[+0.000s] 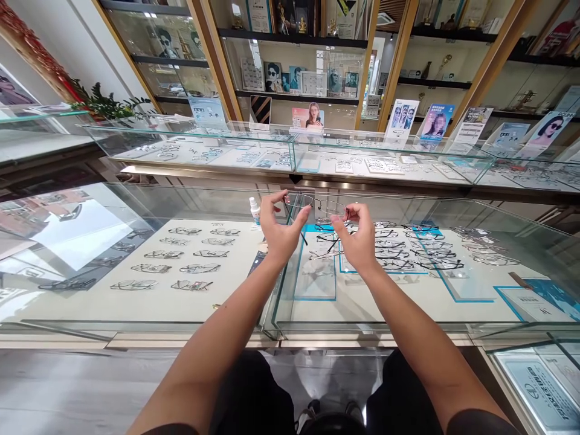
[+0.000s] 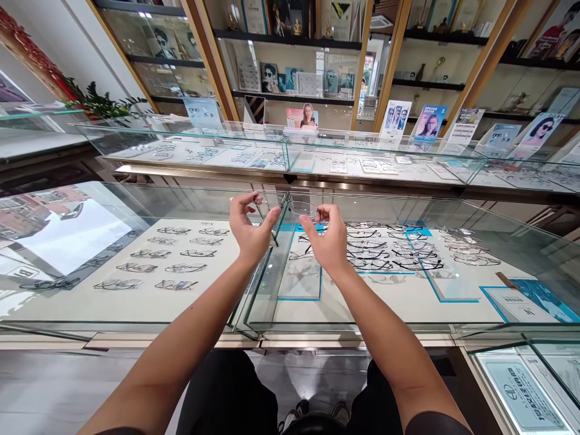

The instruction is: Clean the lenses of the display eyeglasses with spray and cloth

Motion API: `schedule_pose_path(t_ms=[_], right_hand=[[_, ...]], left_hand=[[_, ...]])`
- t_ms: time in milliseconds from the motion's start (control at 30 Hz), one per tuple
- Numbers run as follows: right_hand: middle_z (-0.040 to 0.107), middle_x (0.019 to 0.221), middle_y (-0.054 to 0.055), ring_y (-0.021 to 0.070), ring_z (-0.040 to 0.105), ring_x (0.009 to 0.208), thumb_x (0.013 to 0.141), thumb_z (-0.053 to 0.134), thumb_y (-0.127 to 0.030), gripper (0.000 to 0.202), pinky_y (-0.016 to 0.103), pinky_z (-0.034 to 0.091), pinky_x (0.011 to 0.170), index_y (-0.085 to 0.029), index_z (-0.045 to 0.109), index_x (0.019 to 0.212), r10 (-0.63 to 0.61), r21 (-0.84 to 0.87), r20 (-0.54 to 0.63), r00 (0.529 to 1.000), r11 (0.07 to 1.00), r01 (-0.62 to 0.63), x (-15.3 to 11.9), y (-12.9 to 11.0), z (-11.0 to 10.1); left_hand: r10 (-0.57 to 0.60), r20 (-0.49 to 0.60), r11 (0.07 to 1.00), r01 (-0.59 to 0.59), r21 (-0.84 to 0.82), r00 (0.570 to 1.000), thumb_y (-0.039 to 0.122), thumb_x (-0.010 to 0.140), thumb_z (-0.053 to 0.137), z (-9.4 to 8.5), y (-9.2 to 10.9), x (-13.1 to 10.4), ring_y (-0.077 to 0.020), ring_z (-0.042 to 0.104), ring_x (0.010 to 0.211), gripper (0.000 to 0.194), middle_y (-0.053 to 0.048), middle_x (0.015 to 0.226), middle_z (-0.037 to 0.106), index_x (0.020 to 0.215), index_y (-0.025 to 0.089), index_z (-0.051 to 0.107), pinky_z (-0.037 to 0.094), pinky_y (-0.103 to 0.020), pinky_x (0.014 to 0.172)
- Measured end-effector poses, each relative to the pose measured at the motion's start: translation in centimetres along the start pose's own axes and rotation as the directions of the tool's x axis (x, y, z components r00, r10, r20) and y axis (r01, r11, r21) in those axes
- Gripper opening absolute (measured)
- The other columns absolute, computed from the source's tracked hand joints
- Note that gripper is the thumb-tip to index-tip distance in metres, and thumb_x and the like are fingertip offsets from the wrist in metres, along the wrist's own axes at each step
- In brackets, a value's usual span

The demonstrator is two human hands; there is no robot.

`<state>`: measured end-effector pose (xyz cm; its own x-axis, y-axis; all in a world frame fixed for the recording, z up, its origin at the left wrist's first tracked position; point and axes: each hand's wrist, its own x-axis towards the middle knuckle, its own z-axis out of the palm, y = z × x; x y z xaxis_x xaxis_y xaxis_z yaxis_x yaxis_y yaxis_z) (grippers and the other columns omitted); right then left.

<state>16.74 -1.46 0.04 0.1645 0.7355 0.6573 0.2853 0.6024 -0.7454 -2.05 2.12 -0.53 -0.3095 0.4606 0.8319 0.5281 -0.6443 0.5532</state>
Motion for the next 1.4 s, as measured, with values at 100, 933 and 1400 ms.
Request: schedule_pose_path(t_ms=[100,933,1400], right_hand=[[0.063,0.093,0.001,0.0196,0.062,0.090,0.095,0.073,-0.056,0.036,0.038,0.051,0.092,-0.026,0.058,0.108,-0.002,0.002,-0.024,1.000,1.000,0.002,0.1,-0.4,-0.1],[0.070,0.127,0.008,0.0305,0.067,0.119,0.100,0.072,-0.044,0.028,0.057,0.054,0.110,-0.035,0.072,0.127,-0.425,-0.189,-0.192,0.885,0.900,0.392,8.4,-10.3,-4.3],[0.073,0.125,0.009,0.0274,0.071,0.115,0.100,0.071,-0.049,0.037,0.053,0.059,0.102,-0.031,0.073,0.133,-0.422,-0.336,-0.192,0.886,0.877,0.344,9.6,-8.7,-4.3]], left_hand=[[0.006,-0.014,1.000,-0.006,0.011,1.000,0.061,0.088,0.079,0.1,0.4,-0.1,-0.0239,0.067,0.106,0.057,-0.008,0.113,0.067,0.126,0.022,0.065,0.051,-0.037,0.089],[0.299,-0.227,0.953,-0.303,0.018,0.927,0.050,0.089,0.084,1.2,10.4,9.5,-0.0309,0.063,0.123,0.058,-0.010,0.131,0.065,0.139,0.028,0.064,0.056,-0.045,0.095],[0.195,-0.153,0.977,-0.206,-0.057,0.969,0.045,0.089,0.086,1.6,9.3,9.5,-0.0252,0.067,0.109,0.047,-0.008,0.122,0.068,0.132,0.032,0.072,0.054,-0.041,0.091]])
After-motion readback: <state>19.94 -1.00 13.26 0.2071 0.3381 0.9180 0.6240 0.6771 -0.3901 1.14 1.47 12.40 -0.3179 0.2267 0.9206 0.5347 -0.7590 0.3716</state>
